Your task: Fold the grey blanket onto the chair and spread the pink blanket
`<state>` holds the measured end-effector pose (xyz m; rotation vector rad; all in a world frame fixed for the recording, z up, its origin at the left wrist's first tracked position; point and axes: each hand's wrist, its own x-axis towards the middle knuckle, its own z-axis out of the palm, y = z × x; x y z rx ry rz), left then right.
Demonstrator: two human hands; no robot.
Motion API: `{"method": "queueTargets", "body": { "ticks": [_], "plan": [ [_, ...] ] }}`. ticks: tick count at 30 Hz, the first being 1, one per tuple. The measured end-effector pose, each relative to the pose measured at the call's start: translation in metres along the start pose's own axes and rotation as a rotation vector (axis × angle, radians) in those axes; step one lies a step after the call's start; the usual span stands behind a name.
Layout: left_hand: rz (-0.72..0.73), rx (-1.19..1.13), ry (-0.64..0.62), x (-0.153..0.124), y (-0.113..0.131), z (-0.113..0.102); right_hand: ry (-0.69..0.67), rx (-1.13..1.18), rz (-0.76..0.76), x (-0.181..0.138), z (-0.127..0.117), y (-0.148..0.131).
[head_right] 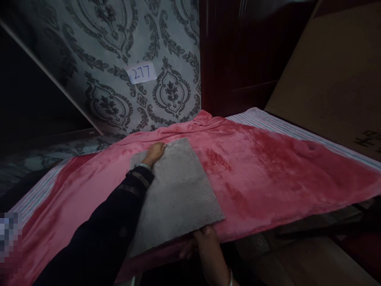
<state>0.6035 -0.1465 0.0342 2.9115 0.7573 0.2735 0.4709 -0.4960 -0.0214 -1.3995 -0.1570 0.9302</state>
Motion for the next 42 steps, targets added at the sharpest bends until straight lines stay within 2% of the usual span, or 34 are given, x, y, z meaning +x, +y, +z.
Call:
{"method": "queueTargets", "body": {
  "ticks": [12, 17, 20, 22, 24, 27, 30, 32, 35, 37, 39, 42],
  "plan": [
    [-0.024, -0.026, -0.023, 0.004, -0.005, 0.001, 0.01, -0.009, 0.0, -0.002, -0.005, 0.01],
    [-0.005, -0.029, -0.066, 0.004, -0.005, -0.003, -0.054, 0.034, 0.034, 0.001, -0.002, 0.012],
    [0.0, -0.036, -0.082, 0.003, -0.005, -0.004, -0.13, -0.007, 0.07, -0.008, -0.017, 0.003],
    [0.004, -0.041, -0.085, 0.002, -0.005, -0.004, -0.179, -0.102, 0.068, -0.021, -0.034, -0.013],
    [0.006, -0.043, -0.085, 0.002, -0.004, -0.003, -0.193, -0.256, -0.064, -0.034, -0.05, -0.041],
    [0.0, -0.045, -0.084, 0.0, -0.002, -0.003, -0.176, -0.548, -0.502, -0.03, -0.051, -0.093],
    [-0.004, -0.051, -0.071, -0.004, 0.001, -0.004, -0.267, -0.847, -0.933, 0.017, -0.026, -0.13],
    [0.008, -0.058, -0.07, -0.006, 0.001, -0.005, -0.382, -1.057, -1.097, 0.063, -0.006, -0.138],
    [0.022, -0.068, -0.09, -0.006, 0.0, -0.003, -0.521, -1.341, -1.106, 0.122, 0.014, -0.129],
    [0.008, -0.069, -0.1, -0.004, -0.001, -0.001, -0.587, -1.429, -1.046, 0.141, 0.016, -0.118],
    [-0.008, -0.071, -0.105, -0.001, -0.002, 0.001, -0.652, -1.436, -1.004, 0.141, 0.013, -0.11],
    [-0.02, -0.082, -0.125, 0.002, -0.002, 0.003, -0.77, -1.368, -0.973, 0.12, 0.006, -0.105]
  ]
}}
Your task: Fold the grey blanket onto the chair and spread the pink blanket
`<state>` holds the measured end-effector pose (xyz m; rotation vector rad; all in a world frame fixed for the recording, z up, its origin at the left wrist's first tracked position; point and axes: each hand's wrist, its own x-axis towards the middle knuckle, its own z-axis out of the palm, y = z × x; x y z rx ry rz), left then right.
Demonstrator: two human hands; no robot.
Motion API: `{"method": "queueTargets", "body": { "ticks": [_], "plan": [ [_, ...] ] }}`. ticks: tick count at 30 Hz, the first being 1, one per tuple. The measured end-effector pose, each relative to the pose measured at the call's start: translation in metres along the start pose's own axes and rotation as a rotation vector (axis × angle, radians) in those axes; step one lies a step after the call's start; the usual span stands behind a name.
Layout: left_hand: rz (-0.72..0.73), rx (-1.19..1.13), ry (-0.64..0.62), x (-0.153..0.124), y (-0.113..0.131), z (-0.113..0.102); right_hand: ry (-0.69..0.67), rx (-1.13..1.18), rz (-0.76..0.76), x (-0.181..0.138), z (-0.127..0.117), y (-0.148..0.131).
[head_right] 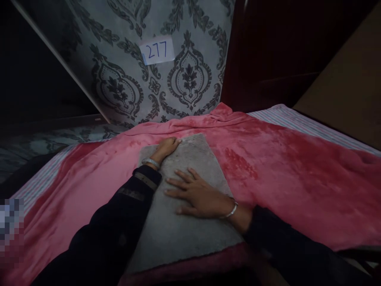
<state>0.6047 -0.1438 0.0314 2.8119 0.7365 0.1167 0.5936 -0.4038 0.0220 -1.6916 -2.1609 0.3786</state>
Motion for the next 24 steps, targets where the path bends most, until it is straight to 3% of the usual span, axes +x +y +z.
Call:
{"method": "queueTargets", "body": {
  "ticks": [4, 8, 16, 18, 20, 22, 24],
  "plan": [
    [0.001, -0.011, -0.009, 0.001, -0.001, 0.0, -0.093, 0.147, -0.058, -0.022, -0.001, -0.031],
    [0.004, -0.037, 0.047, 0.0, -0.004, 0.002, -0.168, 0.25, -0.026, -0.041, 0.003, -0.058],
    [-0.003, -0.07, 0.206, -0.012, 0.002, -0.005, -0.133, 0.412, 0.07, -0.074, 0.006, -0.092],
    [-0.012, -0.071, 0.245, -0.019, 0.004, -0.014, -0.041, 0.395, 0.134, -0.08, 0.0, -0.082],
    [-0.021, -0.064, 0.274, -0.027, 0.003, -0.025, 0.156, 0.306, 0.213, -0.076, -0.01, -0.059],
    [-0.015, -0.043, 0.278, -0.039, 0.001, -0.036, 0.364, 0.152, 0.282, -0.058, -0.022, -0.023],
    [-0.01, -0.013, 0.25, -0.052, -0.001, -0.043, 0.482, -0.005, 0.371, -0.027, -0.035, 0.015]
  ]
}}
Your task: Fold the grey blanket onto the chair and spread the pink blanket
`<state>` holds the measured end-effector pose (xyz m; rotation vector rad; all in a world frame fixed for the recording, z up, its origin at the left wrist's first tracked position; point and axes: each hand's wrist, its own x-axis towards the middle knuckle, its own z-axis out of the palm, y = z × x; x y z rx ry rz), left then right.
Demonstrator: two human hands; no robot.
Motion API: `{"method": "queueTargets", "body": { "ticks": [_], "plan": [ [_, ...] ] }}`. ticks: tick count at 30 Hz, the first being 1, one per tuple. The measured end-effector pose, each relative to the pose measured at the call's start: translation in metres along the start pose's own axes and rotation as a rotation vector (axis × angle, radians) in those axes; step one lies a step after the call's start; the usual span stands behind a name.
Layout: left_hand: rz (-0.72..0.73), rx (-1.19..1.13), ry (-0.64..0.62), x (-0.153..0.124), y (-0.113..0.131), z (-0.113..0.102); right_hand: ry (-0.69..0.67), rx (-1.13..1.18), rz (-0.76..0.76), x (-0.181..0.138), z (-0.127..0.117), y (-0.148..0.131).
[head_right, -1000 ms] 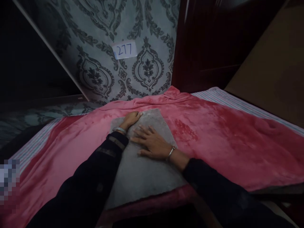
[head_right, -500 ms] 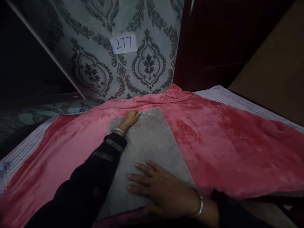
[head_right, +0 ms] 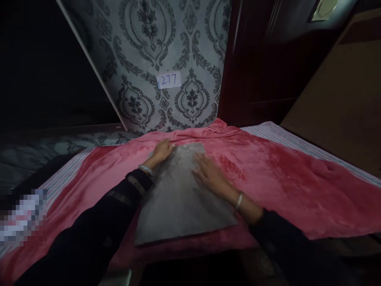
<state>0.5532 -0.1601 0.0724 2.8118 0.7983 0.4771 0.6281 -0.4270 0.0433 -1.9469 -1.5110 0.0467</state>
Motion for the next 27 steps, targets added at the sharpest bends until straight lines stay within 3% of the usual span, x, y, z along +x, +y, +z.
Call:
{"method": "queueTargets", "body": {
  "ticks": [3, 6, 9, 13, 19, 27],
  "plan": [
    [-0.017, 0.046, -0.059, -0.021, -0.002, -0.003, 0.048, -0.207, 0.134, 0.064, 0.019, 0.021],
    [-0.041, 0.099, -0.113, -0.043, -0.004, 0.01, -0.028, -0.39, 0.219, 0.097, 0.041, 0.029],
    [-0.054, 0.123, -0.151, -0.057, -0.009, 0.027, -0.141, -0.436, 0.217, 0.1, 0.058, 0.037],
    [-0.049, 0.095, -0.149, -0.058, -0.016, 0.034, -0.146, -0.407, 0.194, 0.094, 0.068, 0.051],
    [-0.087, 0.095, -0.177, -0.058, -0.023, 0.028, -0.145, -0.409, 0.211, 0.096, 0.068, 0.058],
    [-0.123, 0.11, -0.274, -0.087, -0.033, 0.009, -0.208, -0.405, 0.224, 0.091, 0.06, 0.047]
  ]
}}
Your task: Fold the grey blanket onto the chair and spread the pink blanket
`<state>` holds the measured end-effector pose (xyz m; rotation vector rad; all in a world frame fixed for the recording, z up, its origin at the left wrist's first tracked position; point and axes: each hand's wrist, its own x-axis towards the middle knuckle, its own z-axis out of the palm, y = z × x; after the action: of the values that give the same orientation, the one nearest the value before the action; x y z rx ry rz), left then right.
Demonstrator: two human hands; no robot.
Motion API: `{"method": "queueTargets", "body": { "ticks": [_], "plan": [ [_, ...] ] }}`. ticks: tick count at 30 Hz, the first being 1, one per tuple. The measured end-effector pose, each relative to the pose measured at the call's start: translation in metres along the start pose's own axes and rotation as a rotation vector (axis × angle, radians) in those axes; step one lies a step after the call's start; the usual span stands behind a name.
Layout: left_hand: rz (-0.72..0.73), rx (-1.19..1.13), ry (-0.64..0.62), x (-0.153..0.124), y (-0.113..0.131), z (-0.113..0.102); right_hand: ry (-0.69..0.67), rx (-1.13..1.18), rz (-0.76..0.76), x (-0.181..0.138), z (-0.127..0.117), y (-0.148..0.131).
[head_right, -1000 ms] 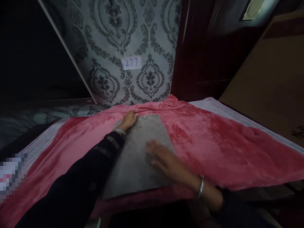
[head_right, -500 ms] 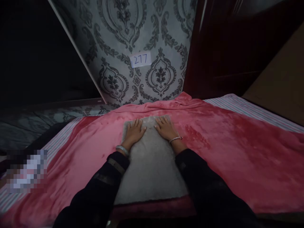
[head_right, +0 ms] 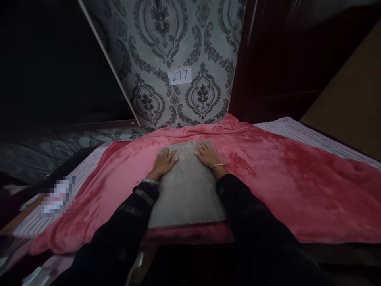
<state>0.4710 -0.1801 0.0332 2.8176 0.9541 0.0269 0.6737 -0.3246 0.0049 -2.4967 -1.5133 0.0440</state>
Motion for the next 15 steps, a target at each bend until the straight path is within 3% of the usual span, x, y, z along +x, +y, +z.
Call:
{"method": "queueTargets", "body": {
  "ticks": [6, 15],
  "plan": [
    [0.013, -0.038, 0.018, -0.044, -0.027, 0.002, -0.024, 0.02, 0.001, -0.055, 0.001, 0.017],
    [0.023, -0.158, -0.008, -0.124, -0.042, 0.022, 0.015, 0.134, 0.058, -0.177, 0.022, 0.048]
  ]
}}
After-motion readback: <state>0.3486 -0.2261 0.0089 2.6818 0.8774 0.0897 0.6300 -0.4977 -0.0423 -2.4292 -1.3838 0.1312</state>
